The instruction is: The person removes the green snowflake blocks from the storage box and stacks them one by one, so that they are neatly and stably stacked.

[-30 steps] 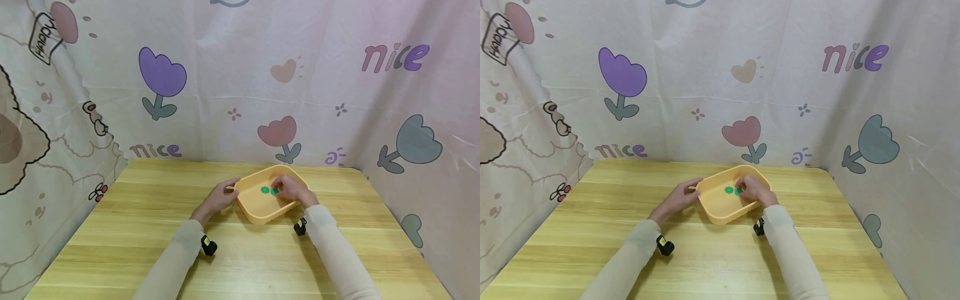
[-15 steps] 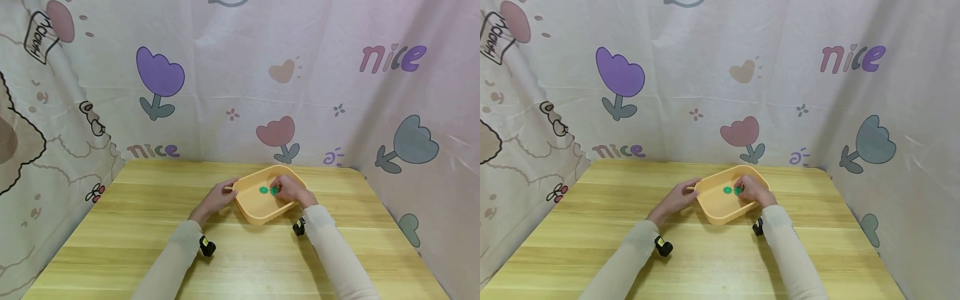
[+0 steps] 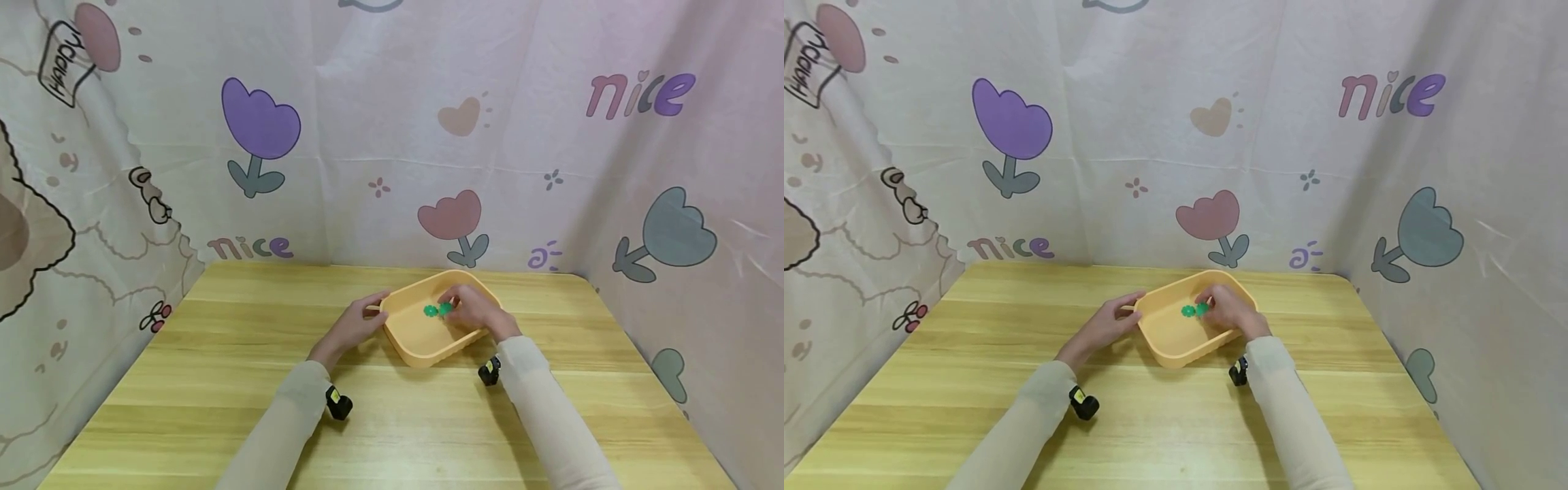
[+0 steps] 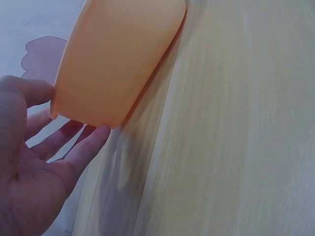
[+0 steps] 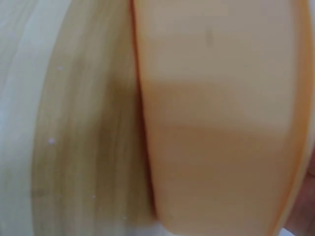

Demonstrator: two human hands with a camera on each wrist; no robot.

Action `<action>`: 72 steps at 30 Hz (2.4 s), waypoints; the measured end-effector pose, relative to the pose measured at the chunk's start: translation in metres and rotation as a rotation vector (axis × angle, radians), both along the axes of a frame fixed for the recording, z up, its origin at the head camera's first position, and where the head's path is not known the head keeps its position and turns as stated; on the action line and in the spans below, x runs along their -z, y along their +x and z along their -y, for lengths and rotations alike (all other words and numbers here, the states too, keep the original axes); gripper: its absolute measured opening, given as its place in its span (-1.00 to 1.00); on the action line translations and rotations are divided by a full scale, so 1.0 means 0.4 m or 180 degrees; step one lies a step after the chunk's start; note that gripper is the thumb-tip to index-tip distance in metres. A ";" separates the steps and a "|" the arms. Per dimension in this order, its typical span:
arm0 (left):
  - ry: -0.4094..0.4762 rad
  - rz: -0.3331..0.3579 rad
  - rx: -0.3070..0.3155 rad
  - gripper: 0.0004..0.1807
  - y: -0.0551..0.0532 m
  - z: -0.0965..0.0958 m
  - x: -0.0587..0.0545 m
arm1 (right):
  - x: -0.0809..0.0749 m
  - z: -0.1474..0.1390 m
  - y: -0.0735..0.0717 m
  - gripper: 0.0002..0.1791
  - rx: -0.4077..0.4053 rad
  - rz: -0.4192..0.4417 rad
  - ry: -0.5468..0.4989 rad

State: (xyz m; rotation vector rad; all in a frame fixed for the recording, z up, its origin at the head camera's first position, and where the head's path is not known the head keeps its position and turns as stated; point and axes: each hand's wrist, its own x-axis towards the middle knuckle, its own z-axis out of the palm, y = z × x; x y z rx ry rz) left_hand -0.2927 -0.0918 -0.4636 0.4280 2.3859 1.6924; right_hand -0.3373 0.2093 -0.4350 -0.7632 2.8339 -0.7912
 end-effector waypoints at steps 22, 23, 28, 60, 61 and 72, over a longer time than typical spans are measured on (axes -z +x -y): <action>0.0015 -0.0014 0.0022 -0.41 0.003 -0.003 -0.002 | -0.067 -0.050 0.076 -0.71 -0.0120 -0.0355 -0.0356; 0.0015 -0.0015 0.0020 -0.41 0.003 -0.002 -0.003 | -0.069 -0.056 0.080 -0.70 -0.0089 -0.0339 -0.0364; 0.0027 -0.0011 -0.0009 -0.42 0.005 -0.001 -0.004 | -0.079 -0.085 0.099 -0.67 0.0069 -0.0260 -0.0421; -0.0035 -0.0045 0.0041 -0.42 0.002 0.001 -0.001 | -0.072 -0.236 0.202 -0.69 0.0340 -0.0060 -0.0412; -0.0035 -0.0036 0.0035 -0.42 0.002 0.001 -0.001 | -0.070 -0.241 0.204 -0.69 0.0346 -0.0031 -0.0413; -0.0017 -0.0071 0.0069 -0.41 0.002 0.003 0.006 | -0.045 -0.286 0.214 -0.68 0.0399 0.0336 -0.0409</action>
